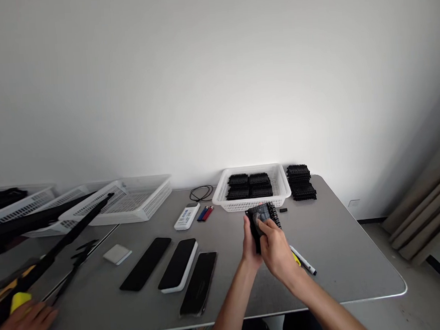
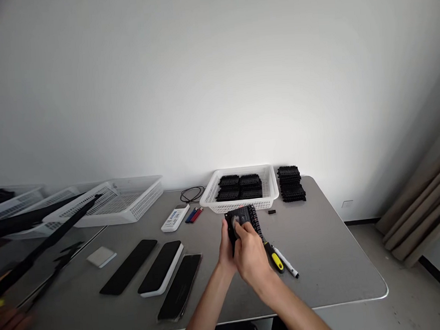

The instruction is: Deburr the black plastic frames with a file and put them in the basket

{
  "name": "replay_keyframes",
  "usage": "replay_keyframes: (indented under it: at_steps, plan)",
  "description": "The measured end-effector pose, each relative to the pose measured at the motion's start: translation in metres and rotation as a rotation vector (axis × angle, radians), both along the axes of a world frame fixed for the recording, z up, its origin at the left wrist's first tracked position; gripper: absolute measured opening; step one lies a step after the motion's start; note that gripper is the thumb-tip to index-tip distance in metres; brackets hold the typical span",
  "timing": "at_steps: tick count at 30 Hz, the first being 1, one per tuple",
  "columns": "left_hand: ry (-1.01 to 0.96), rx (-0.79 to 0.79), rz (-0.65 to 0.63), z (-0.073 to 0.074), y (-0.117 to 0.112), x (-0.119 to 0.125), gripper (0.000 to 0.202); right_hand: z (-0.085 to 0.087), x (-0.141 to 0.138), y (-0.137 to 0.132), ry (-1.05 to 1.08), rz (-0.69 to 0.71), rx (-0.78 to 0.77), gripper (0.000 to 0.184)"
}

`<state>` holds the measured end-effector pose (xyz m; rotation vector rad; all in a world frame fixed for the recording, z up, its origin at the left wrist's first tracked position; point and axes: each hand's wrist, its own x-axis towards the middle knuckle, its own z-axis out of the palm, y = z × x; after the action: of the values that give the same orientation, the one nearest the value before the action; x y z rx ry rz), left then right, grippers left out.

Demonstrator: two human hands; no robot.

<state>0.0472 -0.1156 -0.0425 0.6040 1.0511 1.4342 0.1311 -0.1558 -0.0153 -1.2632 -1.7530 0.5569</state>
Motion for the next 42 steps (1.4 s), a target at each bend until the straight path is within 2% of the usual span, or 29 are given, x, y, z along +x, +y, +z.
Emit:
replay_keyframes:
  at_steps: [2,7,11,15,21,24,26,28,30,33,38,41,42]
  plan:
    - [-0.019,-0.004,-0.139,0.002,0.004,-0.006,0.061,-0.002,0.001,-0.008,-0.087,0.019,-0.014,0.043]
    - [-0.087,0.031,-0.180,0.008,0.007,-0.016,0.070,-0.002,0.012,-0.025,-0.260,0.053,-0.062,0.033]
    - [-0.106,-0.008,-0.266,0.008,0.002,-0.012,0.066,0.009,0.027,-0.021,-0.099,0.056,-0.050,0.042]
    - [-0.087,0.008,-0.261,0.004,-0.003,-0.001,0.056,0.019,0.027,-0.004,0.038,-0.031,0.013,0.056]
    - [-0.118,-0.025,-0.271,0.001,-0.002,0.002,0.061,0.005,0.009,-0.002,-0.070,0.011,-0.008,0.044]
    - [-0.202,-0.082,-0.288,0.002,0.003,-0.008,0.064,-0.002,0.015,-0.009,-0.154,0.103,-0.071,0.035]
    - [-0.226,-0.101,-0.279,0.003,0.006,-0.013,0.064,-0.002,0.025,-0.011,-0.127,0.160,-0.081,0.037]
    - [-0.223,-0.106,-0.294,0.004,0.007,-0.014,0.063,0.002,0.034,-0.010,-0.051,0.139,-0.059,0.043]
    - [-0.215,-0.093,-0.312,0.003,0.006,-0.013,0.058,0.007,0.039,-0.006,0.018,0.042,0.002,0.050]
    - [-0.191,-0.042,-0.300,-0.003,0.003,-0.005,0.041,0.011,0.034,0.002,-0.003,-0.071,0.137,0.060]
    - [-0.140,-0.064,-0.279,-0.014,0.000,0.001,0.036,0.002,0.009,0.011,-0.382,-0.091,0.209,0.063]
    - [-0.066,-0.144,-0.166,-0.018,0.005,-0.003,0.027,-0.007,0.001,0.005,-0.521,-0.024,0.173,0.060]
    - [-0.024,-0.142,-0.066,-0.018,0.008,-0.005,0.025,-0.009,0.001,0.001,-0.543,0.009,0.153,0.058]
